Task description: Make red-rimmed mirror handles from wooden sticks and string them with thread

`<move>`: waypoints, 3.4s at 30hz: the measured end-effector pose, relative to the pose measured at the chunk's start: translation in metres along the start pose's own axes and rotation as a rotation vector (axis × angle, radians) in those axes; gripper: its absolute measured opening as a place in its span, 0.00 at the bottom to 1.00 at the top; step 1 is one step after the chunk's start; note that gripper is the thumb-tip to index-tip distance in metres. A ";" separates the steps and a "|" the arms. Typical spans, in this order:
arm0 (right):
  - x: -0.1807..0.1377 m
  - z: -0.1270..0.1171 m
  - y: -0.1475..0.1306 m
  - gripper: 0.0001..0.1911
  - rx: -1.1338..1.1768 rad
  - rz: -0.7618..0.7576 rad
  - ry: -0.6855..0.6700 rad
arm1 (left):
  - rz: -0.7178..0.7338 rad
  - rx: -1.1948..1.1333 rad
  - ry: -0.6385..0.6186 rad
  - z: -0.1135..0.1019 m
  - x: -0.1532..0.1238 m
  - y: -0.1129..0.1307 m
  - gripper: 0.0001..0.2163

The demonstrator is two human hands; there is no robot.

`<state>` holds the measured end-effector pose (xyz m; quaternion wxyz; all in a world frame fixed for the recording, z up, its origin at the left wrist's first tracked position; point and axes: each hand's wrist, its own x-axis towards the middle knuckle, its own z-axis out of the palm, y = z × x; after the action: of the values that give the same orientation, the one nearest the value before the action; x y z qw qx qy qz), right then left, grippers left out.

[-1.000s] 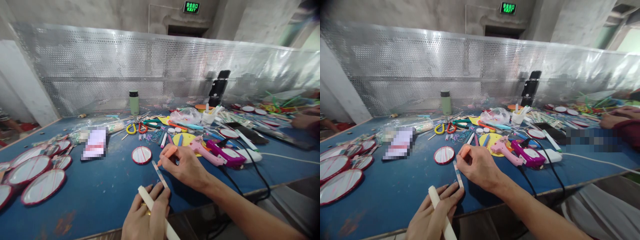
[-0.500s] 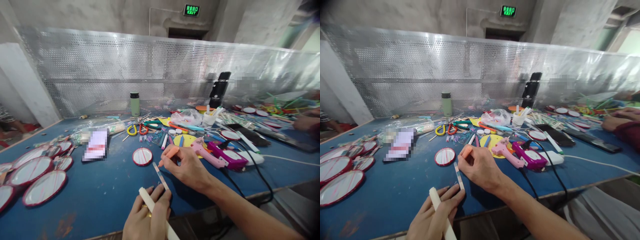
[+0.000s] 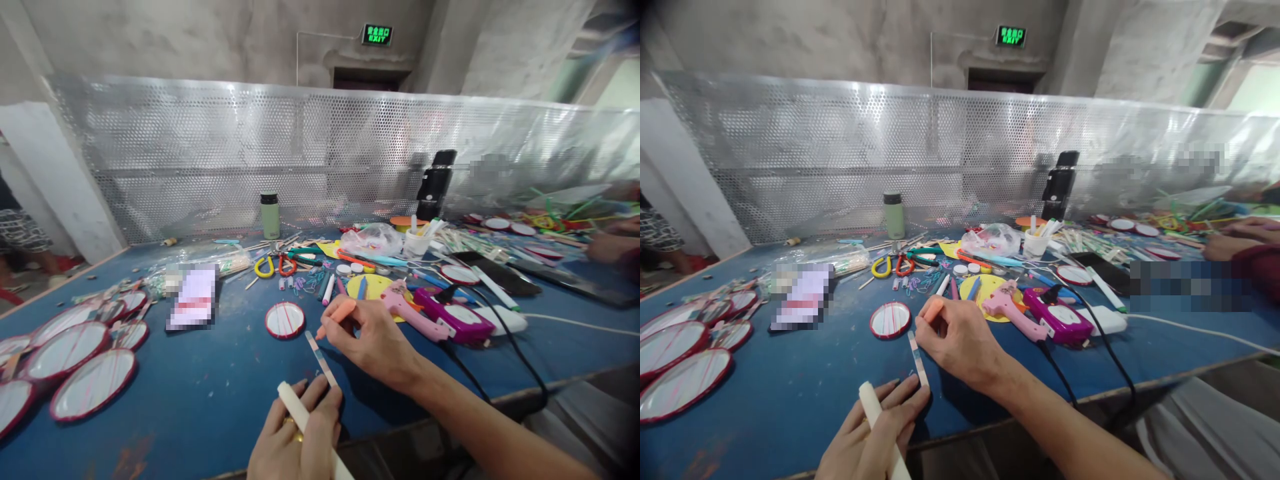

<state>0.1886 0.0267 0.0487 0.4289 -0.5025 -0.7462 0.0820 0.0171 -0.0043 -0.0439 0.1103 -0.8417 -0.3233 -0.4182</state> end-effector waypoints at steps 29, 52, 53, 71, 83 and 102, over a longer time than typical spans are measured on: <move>-0.003 0.002 0.003 0.08 0.069 -0.044 0.003 | 0.075 0.039 0.058 0.014 -0.006 -0.011 0.14; -0.003 0.004 0.002 0.11 0.013 -0.002 -0.061 | 0.009 -0.029 -0.022 0.000 -0.002 -0.001 0.14; -0.003 0.004 0.003 0.10 0.011 -0.002 -0.063 | 0.018 -0.028 -0.019 0.000 -0.002 -0.001 0.14; -0.003 0.003 0.004 0.10 0.005 0.001 -0.013 | 0.027 0.010 -0.055 0.001 -0.001 -0.001 0.14; -0.004 0.002 0.004 0.11 -0.004 -0.022 -0.030 | 0.010 0.007 -0.025 0.011 -0.009 -0.006 0.20; -0.002 0.005 0.003 0.11 -0.028 -0.028 0.002 | 0.014 0.018 -0.004 0.007 -0.005 -0.003 0.14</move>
<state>0.1873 0.0279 0.0430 0.4235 -0.4979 -0.7540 0.0648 0.0174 -0.0007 -0.0524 0.1204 -0.8436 -0.3215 -0.4129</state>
